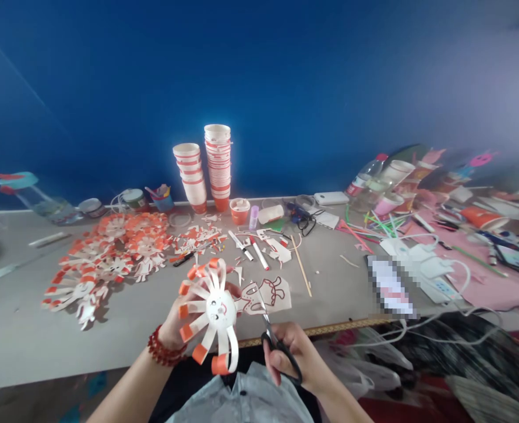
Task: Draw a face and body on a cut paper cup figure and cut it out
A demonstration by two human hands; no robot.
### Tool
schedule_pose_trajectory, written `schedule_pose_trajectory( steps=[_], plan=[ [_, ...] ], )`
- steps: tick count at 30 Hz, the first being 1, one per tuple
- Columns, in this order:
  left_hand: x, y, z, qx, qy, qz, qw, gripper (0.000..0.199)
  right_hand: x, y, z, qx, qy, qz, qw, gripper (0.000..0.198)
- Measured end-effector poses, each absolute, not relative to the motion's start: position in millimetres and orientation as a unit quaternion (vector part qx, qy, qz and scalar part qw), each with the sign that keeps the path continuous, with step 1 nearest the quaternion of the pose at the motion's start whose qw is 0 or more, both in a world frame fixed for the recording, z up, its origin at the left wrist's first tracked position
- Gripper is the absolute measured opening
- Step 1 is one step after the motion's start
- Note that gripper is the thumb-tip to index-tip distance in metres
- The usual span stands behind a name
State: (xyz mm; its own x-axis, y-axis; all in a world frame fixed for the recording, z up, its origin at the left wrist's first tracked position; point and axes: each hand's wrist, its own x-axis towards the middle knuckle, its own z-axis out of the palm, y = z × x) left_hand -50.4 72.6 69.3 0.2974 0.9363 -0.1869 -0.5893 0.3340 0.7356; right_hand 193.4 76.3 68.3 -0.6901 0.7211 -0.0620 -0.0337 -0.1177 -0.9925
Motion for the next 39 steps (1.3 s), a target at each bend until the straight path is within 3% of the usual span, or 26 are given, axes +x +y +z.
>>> schedule_pose_trajectory(
  steps=[4, 6, 10, 15, 20, 39],
  plan=[
    [-60.9, 81.4, 79.1, 0.276, 0.205, 0.45, 0.824, 0.083, 196.4, 79.7, 67.6, -0.299, -0.603, 0.69, 0.267, 0.066],
    [-69.8, 83.3, 83.6, 0.35, 0.204, 0.416, 0.815, 0.092, 199.3, 81.2, 66.0, -0.313, -0.602, 0.688, 0.257, 0.066],
    [-86.6, 88.8, 95.4, 0.471, 0.26, 0.338, 0.773, 0.067, 204.2, 83.9, 61.2, -0.337, -0.598, 0.691, 0.226, 0.066],
    [-85.2, 95.4, 111.2, 0.563, 0.328, 0.262, 0.712, 0.063, 205.4, 86.4, 61.0, -0.353, -0.622, 0.664, 0.215, 0.065],
    [-59.7, 95.0, 115.0, 0.616, 0.427, 0.26, 0.608, 0.028, 203.0, 86.2, 64.4, -0.358, -0.615, 0.669, 0.214, 0.069],
    [-37.5, 87.1, 133.5, 0.696, 0.491, 0.224, 0.474, 0.024, 211.1, 95.5, 63.6, -0.224, -0.636, 0.724, 0.142, 0.068]
  ],
)
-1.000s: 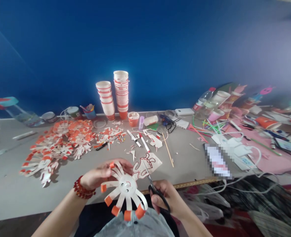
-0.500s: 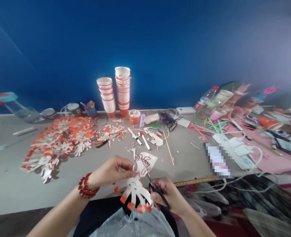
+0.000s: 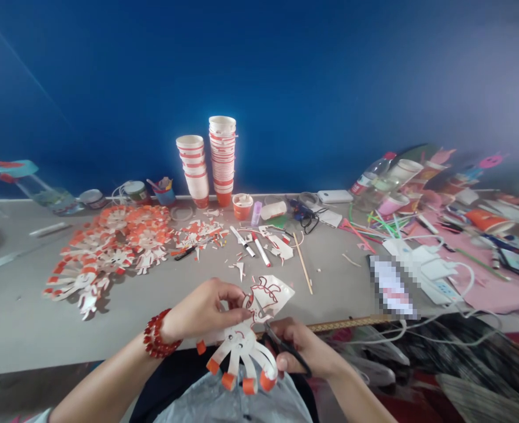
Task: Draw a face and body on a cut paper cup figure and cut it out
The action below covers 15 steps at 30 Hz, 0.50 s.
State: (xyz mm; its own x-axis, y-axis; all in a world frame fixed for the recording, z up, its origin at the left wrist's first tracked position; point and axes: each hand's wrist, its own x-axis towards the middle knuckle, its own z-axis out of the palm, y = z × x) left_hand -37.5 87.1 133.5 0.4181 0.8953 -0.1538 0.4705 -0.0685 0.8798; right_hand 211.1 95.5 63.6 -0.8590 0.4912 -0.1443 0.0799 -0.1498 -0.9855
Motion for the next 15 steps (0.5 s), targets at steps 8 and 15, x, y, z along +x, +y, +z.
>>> schedule_pose_trajectory(
  steps=[8, 15],
  plan=[
    [-34.6, 91.4, 127.7, 0.637, 0.469, 0.247, 0.56, 0.026, 207.8, 97.7, 66.8, -0.194, -0.634, 0.735, 0.143, 0.065],
    [-33.8, 90.1, 123.6, 0.633, 0.474, 0.252, 0.558, 0.032, 207.5, 97.6, 63.1, -0.195, -0.61, 0.756, 0.132, 0.066]
  ],
)
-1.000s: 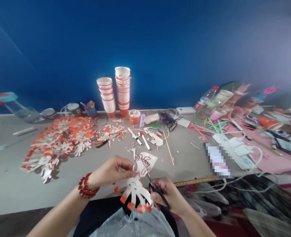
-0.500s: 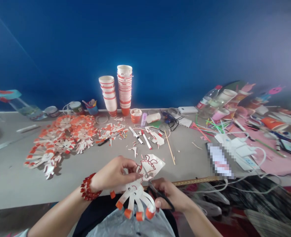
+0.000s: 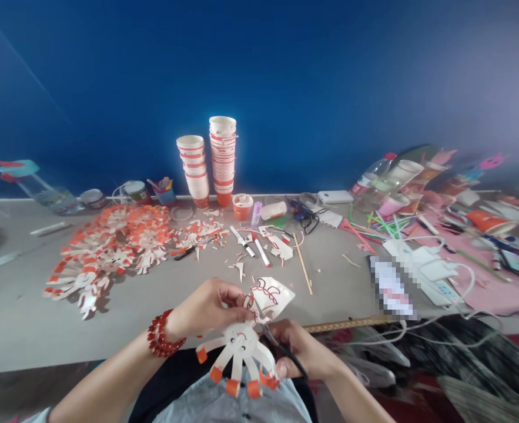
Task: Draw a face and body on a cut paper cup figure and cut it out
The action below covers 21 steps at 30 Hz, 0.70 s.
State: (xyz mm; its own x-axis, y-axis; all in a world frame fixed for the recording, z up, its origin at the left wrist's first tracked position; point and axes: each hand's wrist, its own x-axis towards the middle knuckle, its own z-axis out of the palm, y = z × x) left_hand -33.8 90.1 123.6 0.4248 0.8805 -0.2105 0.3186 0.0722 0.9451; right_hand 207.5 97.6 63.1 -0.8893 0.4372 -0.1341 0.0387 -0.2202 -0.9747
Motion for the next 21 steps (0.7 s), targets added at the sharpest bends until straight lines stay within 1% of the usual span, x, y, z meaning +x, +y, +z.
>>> schedule_pose_trajectory(
  steps=[5, 11, 21],
  plan=[
    [-34.8, 90.7, 123.2, 0.639, 0.453, 0.258, 0.566, 0.031, 206.9, 94.5, 55.5, -0.21, -0.59, 0.766, 0.147, 0.069],
    [-33.5, 88.6, 124.0, 0.635, 0.446, 0.268, 0.571, 0.036, 201.9, 90.1, 58.0, -0.22, -0.584, 0.762, 0.174, 0.071],
    [-33.6, 84.9, 119.5, 0.606, 0.44, 0.27, 0.605, 0.03, 203.5, 90.1, 58.1, -0.24, -0.615, 0.734, 0.16, 0.067]
  ],
)
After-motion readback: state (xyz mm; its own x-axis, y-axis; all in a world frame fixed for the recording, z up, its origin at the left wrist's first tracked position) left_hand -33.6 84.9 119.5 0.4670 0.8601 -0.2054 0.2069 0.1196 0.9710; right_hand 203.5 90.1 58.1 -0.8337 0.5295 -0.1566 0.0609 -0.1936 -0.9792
